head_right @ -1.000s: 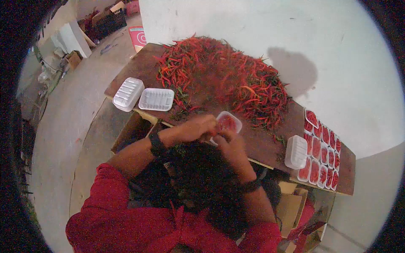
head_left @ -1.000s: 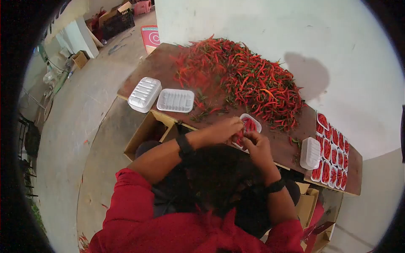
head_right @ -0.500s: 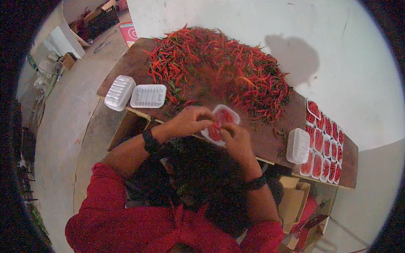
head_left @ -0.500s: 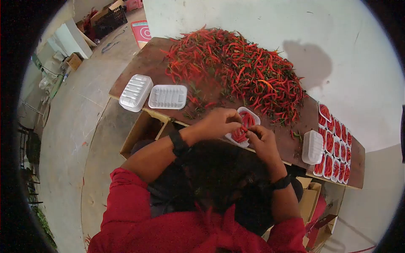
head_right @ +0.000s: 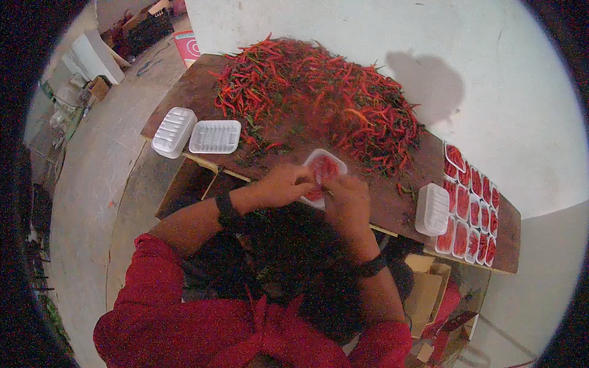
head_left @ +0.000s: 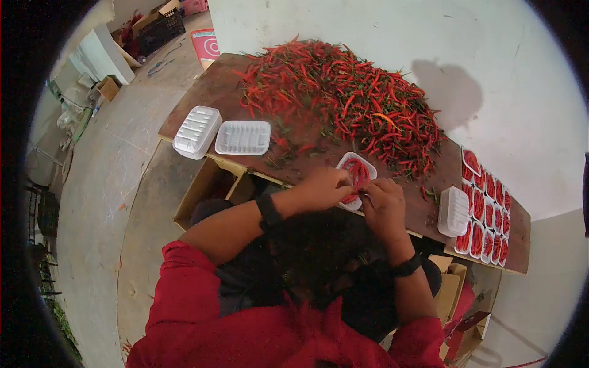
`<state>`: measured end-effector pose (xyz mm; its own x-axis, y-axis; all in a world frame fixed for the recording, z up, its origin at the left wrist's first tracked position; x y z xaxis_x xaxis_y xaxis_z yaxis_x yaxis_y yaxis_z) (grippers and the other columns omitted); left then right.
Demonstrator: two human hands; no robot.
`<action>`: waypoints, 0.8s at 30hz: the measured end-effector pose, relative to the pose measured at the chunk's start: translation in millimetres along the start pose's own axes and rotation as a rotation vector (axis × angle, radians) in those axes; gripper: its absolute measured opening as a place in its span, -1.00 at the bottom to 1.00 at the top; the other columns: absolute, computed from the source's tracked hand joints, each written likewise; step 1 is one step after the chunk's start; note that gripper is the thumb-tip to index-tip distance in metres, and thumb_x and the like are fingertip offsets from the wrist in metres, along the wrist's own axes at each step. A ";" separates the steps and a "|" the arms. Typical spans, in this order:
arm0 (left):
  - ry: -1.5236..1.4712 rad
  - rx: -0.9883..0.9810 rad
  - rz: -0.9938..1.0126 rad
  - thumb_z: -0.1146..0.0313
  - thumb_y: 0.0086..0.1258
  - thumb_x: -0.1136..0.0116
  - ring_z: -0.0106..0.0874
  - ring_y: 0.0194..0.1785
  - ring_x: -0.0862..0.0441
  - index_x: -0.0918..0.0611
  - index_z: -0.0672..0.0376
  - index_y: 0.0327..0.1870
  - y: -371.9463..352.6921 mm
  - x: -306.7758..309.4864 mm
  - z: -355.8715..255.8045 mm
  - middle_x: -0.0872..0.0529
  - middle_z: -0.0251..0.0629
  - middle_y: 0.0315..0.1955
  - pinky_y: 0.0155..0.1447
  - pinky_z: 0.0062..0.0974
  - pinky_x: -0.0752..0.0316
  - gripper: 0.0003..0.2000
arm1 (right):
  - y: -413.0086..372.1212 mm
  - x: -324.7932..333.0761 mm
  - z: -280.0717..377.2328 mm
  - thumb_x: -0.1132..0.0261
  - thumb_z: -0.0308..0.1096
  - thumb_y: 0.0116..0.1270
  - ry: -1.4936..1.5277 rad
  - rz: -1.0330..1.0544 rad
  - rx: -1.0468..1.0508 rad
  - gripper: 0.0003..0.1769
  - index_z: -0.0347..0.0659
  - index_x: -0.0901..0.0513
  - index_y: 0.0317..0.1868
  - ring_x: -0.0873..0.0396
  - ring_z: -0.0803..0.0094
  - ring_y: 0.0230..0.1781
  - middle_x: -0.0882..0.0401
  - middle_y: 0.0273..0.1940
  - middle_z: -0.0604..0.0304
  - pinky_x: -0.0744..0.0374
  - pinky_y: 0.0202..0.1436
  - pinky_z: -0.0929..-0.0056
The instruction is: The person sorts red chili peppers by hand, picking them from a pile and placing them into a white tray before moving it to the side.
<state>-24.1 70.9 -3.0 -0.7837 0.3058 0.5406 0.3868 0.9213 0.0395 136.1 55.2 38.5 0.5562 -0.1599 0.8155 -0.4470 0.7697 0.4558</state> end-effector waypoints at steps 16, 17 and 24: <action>0.152 -0.033 0.032 0.24 0.22 -0.07 -0.10 -0.20 -0.60 -0.61 0.19 -0.26 -1.0 7.1 6.7 -0.65 -0.08 -0.30 -0.11 -0.24 -0.46 -0.78 | -3.5 -21.6 -13.0 -0.21 -0.40 -0.05 -0.233 0.195 0.206 -0.93 -0.03 -0.61 -0.49 -0.44 0.28 -0.30 -0.43 -0.43 0.26 -0.37 -0.23 0.28; 0.152 -0.038 0.037 0.25 0.22 -0.07 -0.10 -0.21 -0.59 -0.61 0.18 -0.26 -0.7 7.5 7.3 -0.65 -0.08 -0.32 -0.12 -0.23 -0.46 -0.79 | -3.9 -22.7 -14.2 -0.21 -0.40 -0.05 -0.232 0.197 0.206 -0.93 -0.03 -0.61 -0.49 -0.44 0.28 -0.30 -0.43 -0.43 0.26 -0.37 -0.23 0.28; 0.165 -0.067 0.022 0.26 0.21 -0.06 -0.08 -0.23 -0.59 -0.61 0.16 -0.27 2.8 7.9 13.6 -0.64 -0.06 -0.35 -0.13 -0.21 -0.45 -0.80 | -4.4 -28.3 -19.0 -0.21 -0.39 -0.04 -0.267 0.222 0.205 -0.92 -0.01 -0.62 -0.49 -0.44 0.30 -0.28 -0.43 -0.44 0.27 -0.36 -0.22 0.29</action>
<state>-35.8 79.1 -10.0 -0.6863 0.2768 0.6726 0.4388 0.8951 0.0794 135.7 68.1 6.6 0.2407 -0.1795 0.9539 -0.6814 0.6686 0.2977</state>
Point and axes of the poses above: each hand's wrist, its own y-axis towards the middle knuckle, its own x-axis out of the back of the hand, z = x × y, the point moved 3 cm from there along y, towards the middle knuckle
